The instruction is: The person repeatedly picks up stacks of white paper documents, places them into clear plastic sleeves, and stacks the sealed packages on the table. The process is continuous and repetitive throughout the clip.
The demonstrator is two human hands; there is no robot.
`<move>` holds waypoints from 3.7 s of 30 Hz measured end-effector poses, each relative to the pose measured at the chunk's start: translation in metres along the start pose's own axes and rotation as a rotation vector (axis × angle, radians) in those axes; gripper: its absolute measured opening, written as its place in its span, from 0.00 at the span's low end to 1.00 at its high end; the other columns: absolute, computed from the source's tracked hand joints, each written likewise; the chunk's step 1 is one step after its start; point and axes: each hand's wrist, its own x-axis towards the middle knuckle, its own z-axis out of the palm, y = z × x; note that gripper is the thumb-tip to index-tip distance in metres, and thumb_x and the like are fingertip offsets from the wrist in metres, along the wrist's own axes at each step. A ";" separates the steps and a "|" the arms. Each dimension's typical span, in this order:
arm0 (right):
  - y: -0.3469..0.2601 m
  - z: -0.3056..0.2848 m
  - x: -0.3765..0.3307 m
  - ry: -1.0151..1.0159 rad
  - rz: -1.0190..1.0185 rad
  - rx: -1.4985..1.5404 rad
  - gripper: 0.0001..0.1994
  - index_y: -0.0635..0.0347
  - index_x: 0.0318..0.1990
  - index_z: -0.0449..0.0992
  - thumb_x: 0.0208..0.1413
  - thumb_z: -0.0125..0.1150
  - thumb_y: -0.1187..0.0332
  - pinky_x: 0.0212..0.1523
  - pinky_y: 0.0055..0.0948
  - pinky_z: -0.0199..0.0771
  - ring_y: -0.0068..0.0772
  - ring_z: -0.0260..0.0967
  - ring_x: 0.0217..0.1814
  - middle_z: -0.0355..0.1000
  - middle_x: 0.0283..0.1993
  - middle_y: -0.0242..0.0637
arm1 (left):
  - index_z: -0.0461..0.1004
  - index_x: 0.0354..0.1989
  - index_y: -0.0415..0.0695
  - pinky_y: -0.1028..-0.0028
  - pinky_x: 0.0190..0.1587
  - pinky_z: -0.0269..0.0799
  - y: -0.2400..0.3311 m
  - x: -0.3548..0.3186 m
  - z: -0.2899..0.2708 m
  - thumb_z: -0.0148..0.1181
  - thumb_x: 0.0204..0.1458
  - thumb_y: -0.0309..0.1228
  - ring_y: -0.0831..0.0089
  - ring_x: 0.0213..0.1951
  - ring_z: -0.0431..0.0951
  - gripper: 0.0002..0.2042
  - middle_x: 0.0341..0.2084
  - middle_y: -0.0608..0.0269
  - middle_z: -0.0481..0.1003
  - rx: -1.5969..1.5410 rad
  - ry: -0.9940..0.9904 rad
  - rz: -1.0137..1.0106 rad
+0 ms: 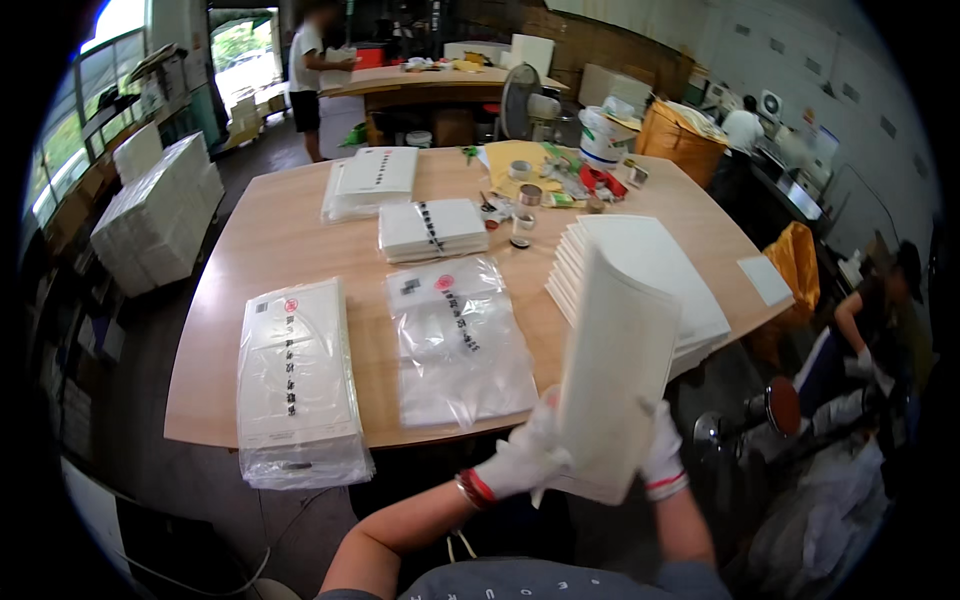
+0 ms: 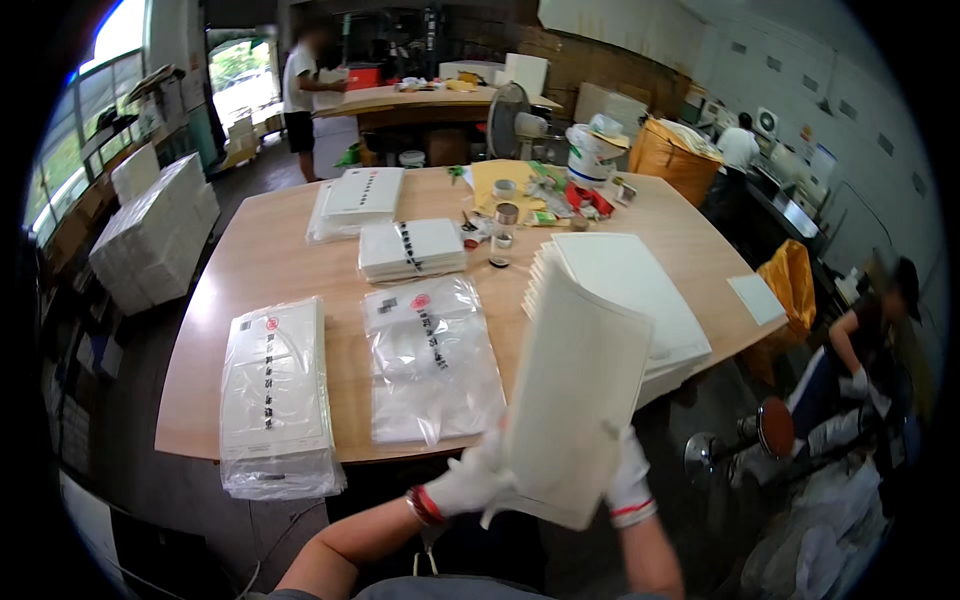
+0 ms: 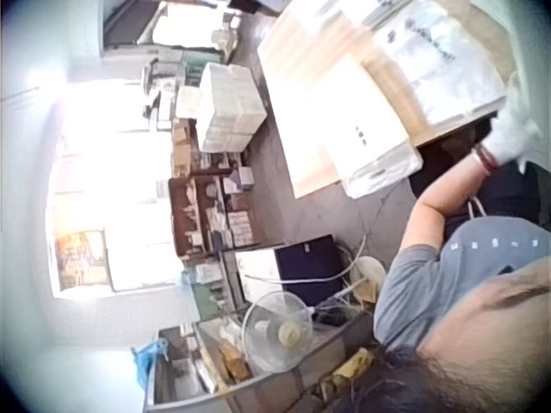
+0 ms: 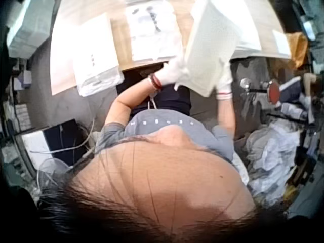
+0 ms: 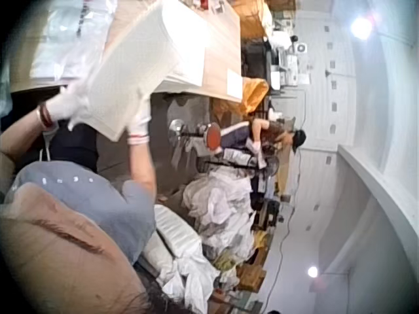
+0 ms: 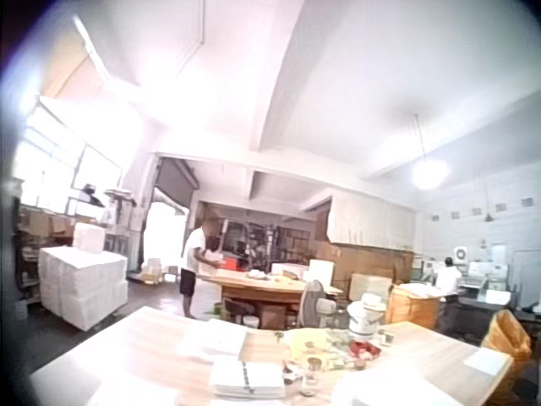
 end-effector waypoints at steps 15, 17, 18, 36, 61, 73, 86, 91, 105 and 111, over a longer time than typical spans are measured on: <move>0.051 0.002 -0.017 -0.093 -0.742 -1.035 0.16 0.60 0.44 0.72 0.47 0.61 0.67 0.33 0.32 0.73 0.45 0.73 0.34 0.72 0.40 0.47 | 0.66 0.50 0.35 0.73 0.31 0.68 -0.079 0.113 -0.107 0.52 0.52 0.30 0.77 0.31 0.72 0.18 0.39 0.59 0.75 -0.449 0.015 0.008; 0.050 0.006 -0.010 -0.217 -0.690 -1.269 0.14 0.57 0.42 0.73 0.45 0.61 0.68 0.33 0.35 0.73 0.47 0.72 0.34 0.72 0.41 0.46 | 0.67 0.49 0.35 0.78 0.30 0.67 -0.067 0.123 -0.120 0.50 0.54 0.30 0.81 0.29 0.69 0.16 0.35 0.63 0.75 -0.595 0.057 0.075; 0.050 0.012 -0.006 -0.282 -0.658 -1.381 0.13 0.56 0.40 0.74 0.44 0.61 0.68 0.33 0.37 0.73 0.48 0.72 0.34 0.72 0.42 0.45 | 0.68 0.49 0.35 0.80 0.29 0.67 -0.063 0.126 -0.125 0.49 0.55 0.30 0.83 0.28 0.68 0.15 0.33 0.65 0.75 -0.665 0.080 0.106; 0.163 0.092 0.170 -0.051 -0.017 -1.664 0.30 0.57 0.64 0.46 0.55 0.47 0.61 0.40 0.50 0.69 0.55 0.71 0.41 0.69 0.45 0.54 | 0.65 0.46 0.45 0.67 0.38 0.69 -0.202 0.095 -0.104 0.51 0.47 0.29 0.61 0.36 0.70 0.15 0.30 0.57 0.70 1.147 0.613 0.646; 0.101 0.025 -0.130 -0.553 0.469 -1.213 0.39 0.68 0.65 0.29 0.58 0.46 0.59 0.33 0.46 0.71 0.56 0.72 0.34 0.69 0.43 0.63 | 0.65 0.47 0.42 0.63 0.29 0.74 -0.137 -0.208 -0.017 0.57 0.45 0.25 0.55 0.28 0.75 0.19 0.46 0.46 0.65 0.430 0.171 -0.243; 0.064 -0.019 -0.151 -0.292 0.130 -0.801 0.18 0.65 0.52 0.66 0.54 0.51 0.71 0.36 0.30 0.75 0.30 0.73 0.28 0.74 0.28 0.41 | 0.65 0.25 0.40 0.69 0.28 0.67 -0.131 -0.200 -0.008 0.50 0.36 0.17 0.63 0.25 0.69 0.06 0.24 0.57 0.66 0.101 0.415 0.069; 0.154 0.181 -0.016 -0.579 0.346 0.104 0.22 0.66 0.56 0.63 0.56 0.52 0.65 0.50 0.28 0.67 0.29 0.66 0.48 0.67 0.49 0.35 | 0.62 0.20 0.40 0.72 0.31 0.69 -0.096 -0.186 -0.104 0.39 0.60 0.36 0.69 0.27 0.69 0.17 0.24 0.59 0.69 -0.129 1.216 0.511; 0.257 0.260 0.006 -0.937 0.602 -0.057 0.11 0.61 0.45 0.69 0.56 0.51 0.68 0.25 0.26 0.75 0.23 0.65 0.23 0.66 0.27 0.32 | 0.65 0.25 0.42 0.75 0.34 0.67 -0.232 -0.191 -0.234 0.43 0.53 0.26 0.74 0.28 0.68 0.06 0.24 0.65 0.67 0.063 1.550 0.277; 0.226 0.094 -0.008 -0.638 0.766 -0.460 0.16 0.62 0.51 0.67 0.59 0.50 0.63 0.33 0.23 0.74 0.23 0.69 0.32 0.71 0.37 0.35 | 0.69 0.29 0.41 0.69 0.31 0.71 -0.239 -0.106 -0.050 0.55 0.41 0.21 0.62 0.30 0.75 0.06 0.26 0.56 0.72 0.163 0.446 0.047; 0.181 0.057 0.005 -0.381 0.658 -0.429 0.18 0.68 0.53 0.64 0.59 0.48 0.65 0.36 0.26 0.75 0.26 0.70 0.32 0.70 0.37 0.39 | 0.73 0.33 0.46 0.55 0.51 0.59 -0.208 0.084 -0.042 0.57 0.43 0.32 0.56 0.49 0.64 0.08 0.39 0.62 0.71 0.666 0.728 0.172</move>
